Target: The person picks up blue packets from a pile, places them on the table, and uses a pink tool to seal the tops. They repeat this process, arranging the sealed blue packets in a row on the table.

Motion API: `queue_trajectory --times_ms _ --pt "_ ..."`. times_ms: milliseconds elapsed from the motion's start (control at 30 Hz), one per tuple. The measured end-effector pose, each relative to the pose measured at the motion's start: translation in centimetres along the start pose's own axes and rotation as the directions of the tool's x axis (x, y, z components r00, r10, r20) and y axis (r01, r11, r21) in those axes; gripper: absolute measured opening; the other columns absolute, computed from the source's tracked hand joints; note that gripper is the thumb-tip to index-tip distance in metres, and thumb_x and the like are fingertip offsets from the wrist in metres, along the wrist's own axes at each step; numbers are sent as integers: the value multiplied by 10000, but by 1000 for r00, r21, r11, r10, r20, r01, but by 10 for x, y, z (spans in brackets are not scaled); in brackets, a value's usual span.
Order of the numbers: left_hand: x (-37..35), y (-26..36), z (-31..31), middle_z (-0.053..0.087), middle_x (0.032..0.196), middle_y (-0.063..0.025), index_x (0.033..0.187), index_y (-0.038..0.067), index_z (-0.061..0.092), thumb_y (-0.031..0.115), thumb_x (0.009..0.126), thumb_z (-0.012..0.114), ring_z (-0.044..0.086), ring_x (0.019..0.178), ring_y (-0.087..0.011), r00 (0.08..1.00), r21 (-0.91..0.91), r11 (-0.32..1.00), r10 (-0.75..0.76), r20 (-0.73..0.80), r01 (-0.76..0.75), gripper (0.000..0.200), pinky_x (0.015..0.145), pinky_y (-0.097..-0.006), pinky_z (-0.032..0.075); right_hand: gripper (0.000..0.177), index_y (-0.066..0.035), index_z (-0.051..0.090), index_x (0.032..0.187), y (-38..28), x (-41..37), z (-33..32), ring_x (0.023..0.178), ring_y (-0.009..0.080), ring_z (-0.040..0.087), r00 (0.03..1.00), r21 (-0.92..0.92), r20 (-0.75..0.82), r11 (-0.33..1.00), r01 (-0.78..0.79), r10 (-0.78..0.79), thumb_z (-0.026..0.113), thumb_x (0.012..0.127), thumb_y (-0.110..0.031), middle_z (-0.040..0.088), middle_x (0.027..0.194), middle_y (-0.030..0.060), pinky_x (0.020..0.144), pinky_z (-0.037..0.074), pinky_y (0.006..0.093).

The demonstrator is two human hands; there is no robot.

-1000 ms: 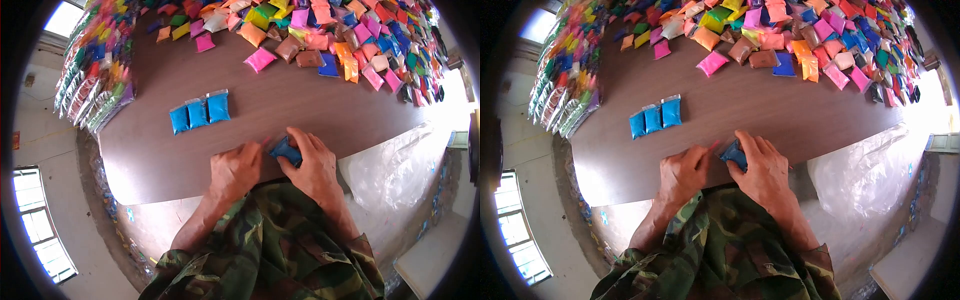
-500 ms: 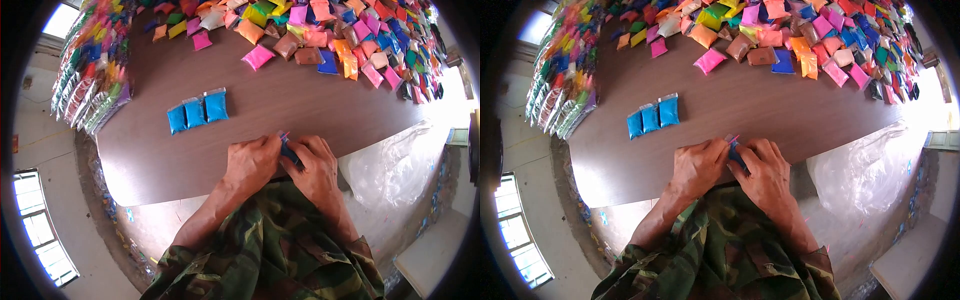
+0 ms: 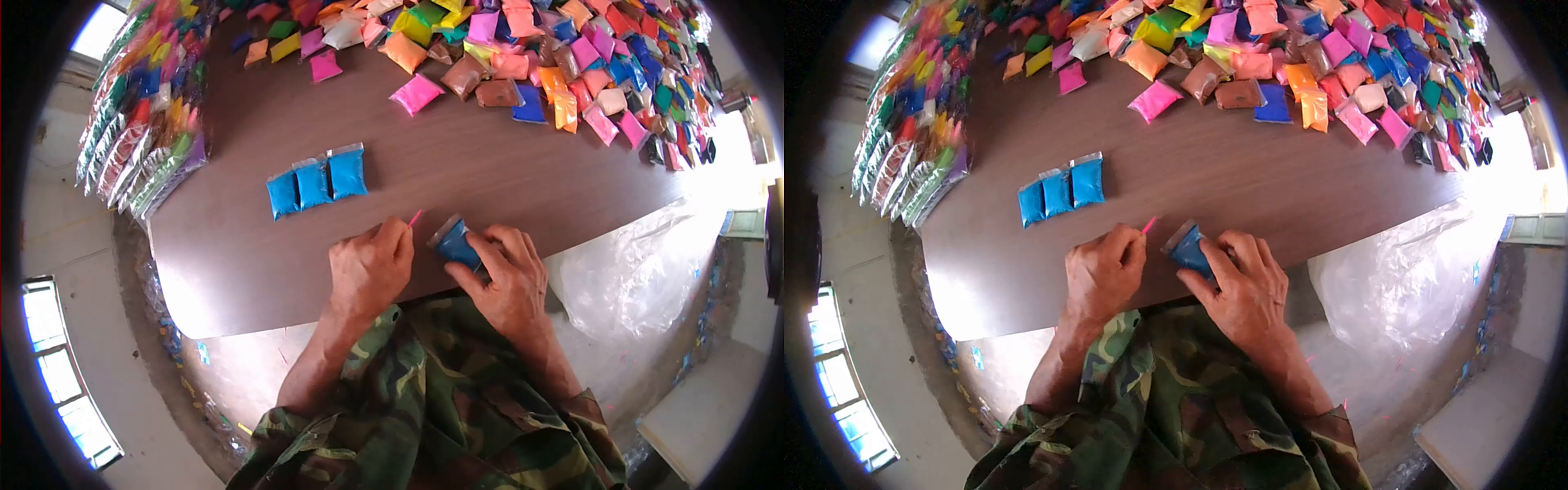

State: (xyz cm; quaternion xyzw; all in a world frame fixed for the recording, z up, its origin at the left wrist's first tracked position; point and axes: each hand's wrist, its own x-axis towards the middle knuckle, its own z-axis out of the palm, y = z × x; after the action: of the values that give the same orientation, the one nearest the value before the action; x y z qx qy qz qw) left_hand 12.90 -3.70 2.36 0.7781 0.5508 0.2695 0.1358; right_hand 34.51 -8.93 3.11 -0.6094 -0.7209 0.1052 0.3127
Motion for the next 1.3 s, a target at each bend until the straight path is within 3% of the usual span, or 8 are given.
queue_trajectory --times_ms 200,333,400,500,633,767,967,1300 --pt "-20 -9 -12 724 756 -126 932 38 712 62 979 782 722 648 -256 997 -114 990 -76 5 76 87 609 -379 544 583 -82 736 1292 1 -2 -3 1000 327 700 995 -80 8 992 96 -96 963 784 -255 704 1148 71 817 575 488" --pt "-30 -15 -23 715 800 -64 1051 9 703 107 1053 727 612 677 -88 957 -378 879 -272 103 291 101 602 -299 498 366 -35 716 1293 0 -2 -5 915 235 716 997 239 21 968 -78 75 806 989 -218 740 1107 127 771 587 404" --pt "-22 -5 -30 703 824 -33 1110 6 698 122 1072 704 567 657 -66 908 -572 708 -366 204 414 122 582 -266 452 304 -4 694 1305 -18 1 -15 896 178 719 893 546 298 706 -450 338 677 1103 -231 755 1087 135 744 590 346" --pt "-17 6 -27 690 835 12 1158 -11 697 138 1086 699 561 702 -35 855 -722 470 -378 355 508 166 596 -240 430 384 32 663 1317 -27 4 -3 896 121 698 849 775 426 358 -521 312 526 1175 -298 745 1068 107 716 589 288" --pt "-15 26 -18 648 816 47 1172 -21 705 187 1100 710 530 706 -12 792 -823 69 -328 515 564 220 601 -221 400 362 29 663 1303 -35 2 1 852 106 670 785 788 521 164 -593 337 495 1181 -267 715 1025 62 716 594 279" --pt "-27 16 -10 634 813 58 1172 4 732 261 1109 717 492 691 -7 745 -785 -89 -264 613 614 265 586 -219 364 313 35 681 1268 -29 -1 3 836 86 651 811 773 467 281 -568 353 508 1167 -205 703 1016 38 702 571 260" --pt "-27 26 -4 680 854 64 1082 18 760 166 1068 765 560 768 -7 826 -844 167 -371 425 509 148 667 -208 464 240 47 691 1243 -33 -5 7 786 23 556 843 754 420 387 -530 335 622 1123 -149 652 925 -32 663 459 216" --pt "-30 27 -5 721 883 50 1049 -2 772 140 1042 804 599 813 -13 839 -854 169 -354 413 491 145 715 -207 511 170 51 732 1168 -31 -9 15 793 -1 549 841 780 364 363 -510 399 735 1063 -82 671 923 -47 670 443 198"
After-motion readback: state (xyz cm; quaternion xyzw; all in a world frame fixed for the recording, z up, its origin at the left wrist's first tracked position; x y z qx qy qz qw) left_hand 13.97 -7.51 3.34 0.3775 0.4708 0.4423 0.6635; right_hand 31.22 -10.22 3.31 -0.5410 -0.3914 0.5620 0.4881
